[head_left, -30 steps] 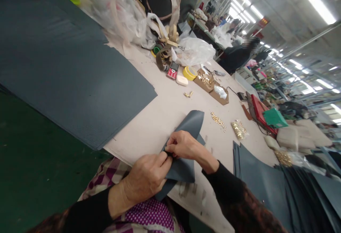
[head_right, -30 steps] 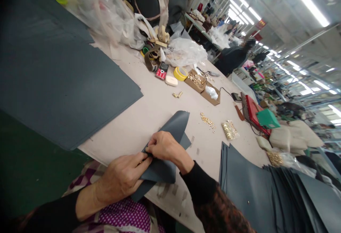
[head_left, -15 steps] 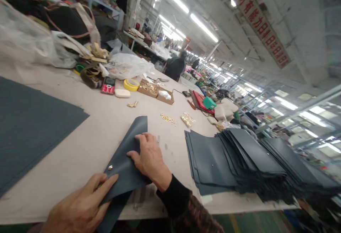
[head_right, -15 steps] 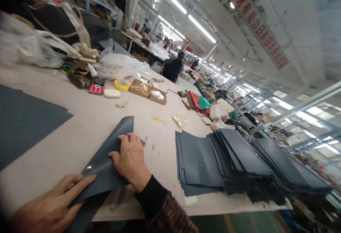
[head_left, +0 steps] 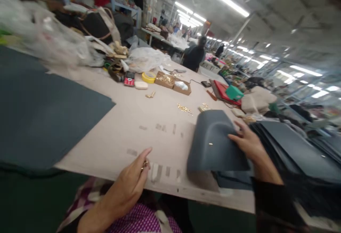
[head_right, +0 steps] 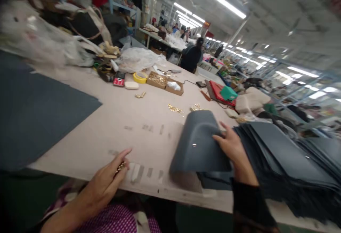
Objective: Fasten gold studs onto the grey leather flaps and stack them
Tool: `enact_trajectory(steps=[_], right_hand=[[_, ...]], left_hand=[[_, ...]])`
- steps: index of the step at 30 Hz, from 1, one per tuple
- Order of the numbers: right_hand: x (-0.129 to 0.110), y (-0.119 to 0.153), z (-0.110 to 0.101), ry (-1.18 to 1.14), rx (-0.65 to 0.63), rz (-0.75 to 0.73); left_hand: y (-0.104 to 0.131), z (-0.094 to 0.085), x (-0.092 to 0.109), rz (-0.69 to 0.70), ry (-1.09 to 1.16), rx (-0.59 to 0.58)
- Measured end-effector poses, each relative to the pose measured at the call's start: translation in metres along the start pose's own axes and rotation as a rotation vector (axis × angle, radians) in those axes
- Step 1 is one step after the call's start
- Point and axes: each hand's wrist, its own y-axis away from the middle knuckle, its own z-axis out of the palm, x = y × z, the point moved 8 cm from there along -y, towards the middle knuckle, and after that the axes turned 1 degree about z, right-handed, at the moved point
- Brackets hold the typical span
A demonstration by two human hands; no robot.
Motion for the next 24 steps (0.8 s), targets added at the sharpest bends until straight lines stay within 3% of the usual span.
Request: enact_trajectory(steps=[2,3,4,6,9,12,14,16,18,24], right_hand=[[0.049,-0.014,-0.037,0.253,0.050,0.195],[0.060,-0.018,-0.050,0.418,0.078,0.196],[0.063,-0.019,-0.056,0.520,0.117,0.138],[0.053,-0.008,-0.049,0.533,0.145,0.025],[-0.002,0.029,0.012,0.163,-0.017,-0.161],[-0.098,0.086,0.095,-0.189,-0.380,-0.484],[-0.158,0.125,0.134,-0.311,-0.570,-0.680],[-0.201,0.157,0.160,-0.391,-0.713,-0.835],[-0.229,0.179,0.177,-0.437,-0.818,-0.938],[-0.273,0.213,0.215,-0.488,-0.958,-1.059]], left_hand=[[0.000,0.000,-0.004,-0.048,0.078,-0.038],[0.001,0.001,-0.006,-0.071,0.115,-0.058],[0.001,0.002,-0.009,-0.091,0.153,-0.072],[0.003,0.004,-0.012,-0.126,0.247,-0.098],[0.003,0.005,-0.010,-0.149,0.439,-0.129],[0.003,0.001,-0.009,-0.167,0.565,-0.146],[0.004,-0.004,-0.009,-0.169,0.574,-0.147],[0.007,-0.011,-0.013,-0.183,0.549,-0.133],[0.011,-0.022,-0.020,-0.220,0.499,-0.096],[0.038,-0.057,-0.047,-0.331,0.427,-0.006]])
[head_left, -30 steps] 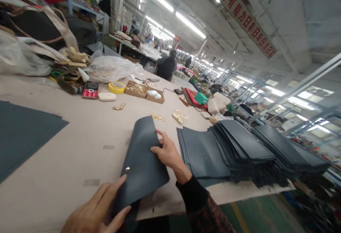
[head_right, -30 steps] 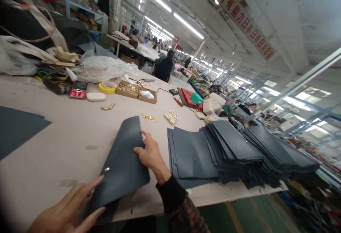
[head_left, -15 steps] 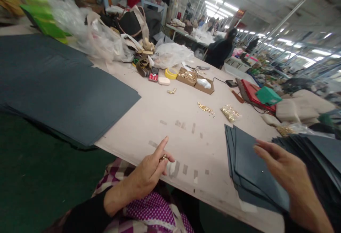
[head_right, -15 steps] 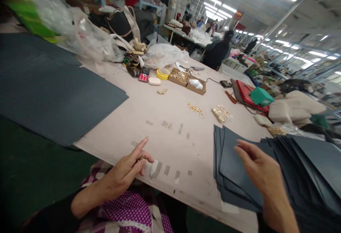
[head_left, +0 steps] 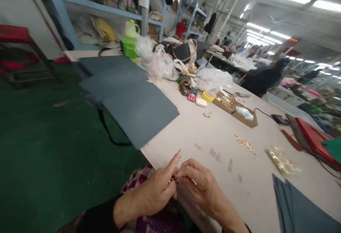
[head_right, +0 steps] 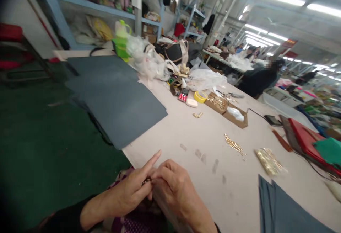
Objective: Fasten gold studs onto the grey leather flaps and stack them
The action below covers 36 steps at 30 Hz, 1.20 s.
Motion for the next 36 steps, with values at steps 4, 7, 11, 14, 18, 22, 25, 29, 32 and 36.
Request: enact_trajectory(steps=[4,7,11,14,18,22,25,29,32,36], right_hand=[[0.003,-0.042,0.019,-0.036,-0.026,0.002],[0.013,-0.090,0.017,0.000,0.102,0.024],[0.013,-0.162,0.020,0.174,0.220,-0.100],[0.010,-0.199,0.034,0.378,0.212,-0.201],[0.010,-0.196,0.049,0.539,0.077,-0.244],[0.018,-0.147,0.045,0.496,-0.197,-0.110],[0.026,-0.106,0.043,0.275,-0.430,0.070],[0.037,-0.083,0.038,-0.050,-0.362,0.242],[0.049,-0.080,0.045,-0.240,-0.243,0.345],[0.049,-0.079,0.063,-0.421,-0.262,0.397]], left_hand=[[0.022,-0.036,-0.023,-0.104,0.076,0.196],[0.043,-0.062,-0.045,-0.191,0.286,0.366],[0.071,-0.096,-0.068,-0.286,0.327,0.627],[0.084,-0.110,-0.080,-0.345,0.347,0.742],[0.082,-0.116,-0.079,-0.320,0.390,0.756],[0.072,-0.105,-0.067,-0.224,0.505,0.667],[0.072,-0.094,-0.070,-0.270,0.559,0.658],[0.077,-0.084,-0.079,-0.358,0.569,0.702],[0.075,-0.075,-0.081,-0.382,0.587,0.641],[0.074,-0.065,-0.086,-0.410,0.651,0.597]])
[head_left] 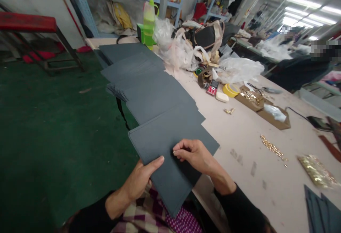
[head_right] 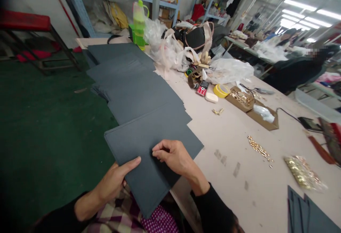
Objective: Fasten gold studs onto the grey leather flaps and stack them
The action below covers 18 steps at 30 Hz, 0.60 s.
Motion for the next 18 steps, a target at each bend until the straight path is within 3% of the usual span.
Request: enact_trajectory(steps=[6,18], right_hand=[[-0.003,0.001,0.004,0.032,-0.011,-0.029],[0.006,-0.006,0.004,-0.086,0.049,0.078]], left_hand=[[0.002,-0.001,-0.008,-0.010,-0.063,0.021],[0.014,0.017,0.020,0.173,-0.235,0.017]])
